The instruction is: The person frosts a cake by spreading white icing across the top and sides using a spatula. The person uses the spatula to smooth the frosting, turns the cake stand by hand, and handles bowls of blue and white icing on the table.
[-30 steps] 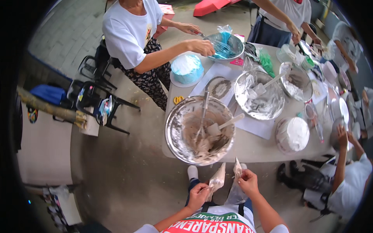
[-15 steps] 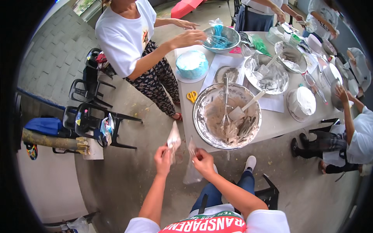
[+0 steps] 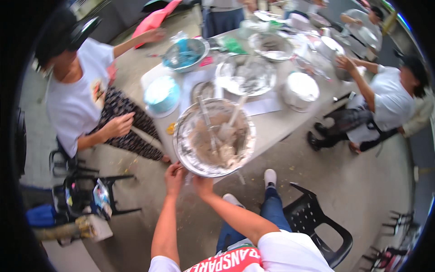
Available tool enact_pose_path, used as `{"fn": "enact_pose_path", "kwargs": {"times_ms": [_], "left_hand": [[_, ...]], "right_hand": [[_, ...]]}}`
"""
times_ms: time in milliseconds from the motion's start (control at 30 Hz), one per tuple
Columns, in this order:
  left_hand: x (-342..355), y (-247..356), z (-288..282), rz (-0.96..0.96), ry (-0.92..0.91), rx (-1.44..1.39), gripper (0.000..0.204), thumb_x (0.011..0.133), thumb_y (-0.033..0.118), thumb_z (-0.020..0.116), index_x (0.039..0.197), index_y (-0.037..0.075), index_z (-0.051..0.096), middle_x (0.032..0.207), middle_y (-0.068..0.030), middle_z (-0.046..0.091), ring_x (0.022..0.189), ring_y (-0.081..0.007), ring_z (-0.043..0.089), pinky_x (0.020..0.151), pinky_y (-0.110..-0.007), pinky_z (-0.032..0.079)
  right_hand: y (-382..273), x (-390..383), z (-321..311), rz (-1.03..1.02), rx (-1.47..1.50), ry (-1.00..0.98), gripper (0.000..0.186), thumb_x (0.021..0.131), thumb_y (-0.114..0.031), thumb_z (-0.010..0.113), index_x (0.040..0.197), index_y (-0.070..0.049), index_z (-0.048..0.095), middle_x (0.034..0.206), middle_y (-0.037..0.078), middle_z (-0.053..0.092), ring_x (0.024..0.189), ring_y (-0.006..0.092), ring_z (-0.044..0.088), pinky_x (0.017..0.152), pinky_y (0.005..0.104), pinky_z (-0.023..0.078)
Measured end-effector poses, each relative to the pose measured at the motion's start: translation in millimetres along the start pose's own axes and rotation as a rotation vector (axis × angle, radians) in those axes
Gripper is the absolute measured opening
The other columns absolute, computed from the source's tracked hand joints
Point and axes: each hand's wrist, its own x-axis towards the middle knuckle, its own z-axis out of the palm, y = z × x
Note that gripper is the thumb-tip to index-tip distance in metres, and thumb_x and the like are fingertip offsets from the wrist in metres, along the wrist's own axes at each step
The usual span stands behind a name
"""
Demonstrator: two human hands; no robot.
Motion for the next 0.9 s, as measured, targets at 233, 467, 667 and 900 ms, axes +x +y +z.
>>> {"fn": "enact_pose_path", "kwargs": {"times_ms": [233,467,667,900], "left_hand": [[-16,48,-8,0.060,0.089,0.199,0.047,0.085,0.005,0.064,0.130,0.001,0.048,0.127,-0.0124,0.058,0.115,-0.0228,0.055,0.100,-0.037,0.042],[-44,209,48,0.706,0.612,0.571,0.046,0.092,0.019,0.057,0.129,-0.005,0.045,0.128,-0.0187,0.053,0.111,-0.0288,0.056,0.095,-0.039,0.043],[-44,258,249,0.822,0.319,0.231,0.045,0.095,0.027,0.052,0.126,-0.004,0.045,0.113,-0.0172,0.056,0.093,-0.0247,0.059,0.078,-0.034,0.050],[32,127,476,-0.361,0.109,-0.220,0.044,0.096,0.006,0.054,0.138,-0.001,0.042,0.130,-0.0128,0.054,0.106,-0.0176,0.059,0.079,-0.028,0.052]], "right_hand": [[0,11,-173,0.525,0.144,-0.424,0.021,0.085,-0.006,0.062,0.105,-0.002,0.070,0.095,0.015,0.070,0.081,0.0198,0.069,0.074,0.0335,0.055],[124,168,-393,0.411,0.063,0.271,0.012,0.094,-0.002,0.055,0.101,-0.002,0.064,0.085,0.003,0.063,0.070,0.0092,0.056,0.063,0.0249,0.048],[215,354,-451,0.510,0.176,0.082,0.018,0.096,-0.006,0.053,0.106,0.000,0.067,0.087,0.001,0.065,0.071,0.0073,0.058,0.062,0.0218,0.048],[335,511,-396,0.543,0.351,-0.359,0.034,0.093,0.001,0.042,0.121,0.001,0.061,0.111,0.009,0.066,0.097,0.0138,0.061,0.082,0.0274,0.050]]}}
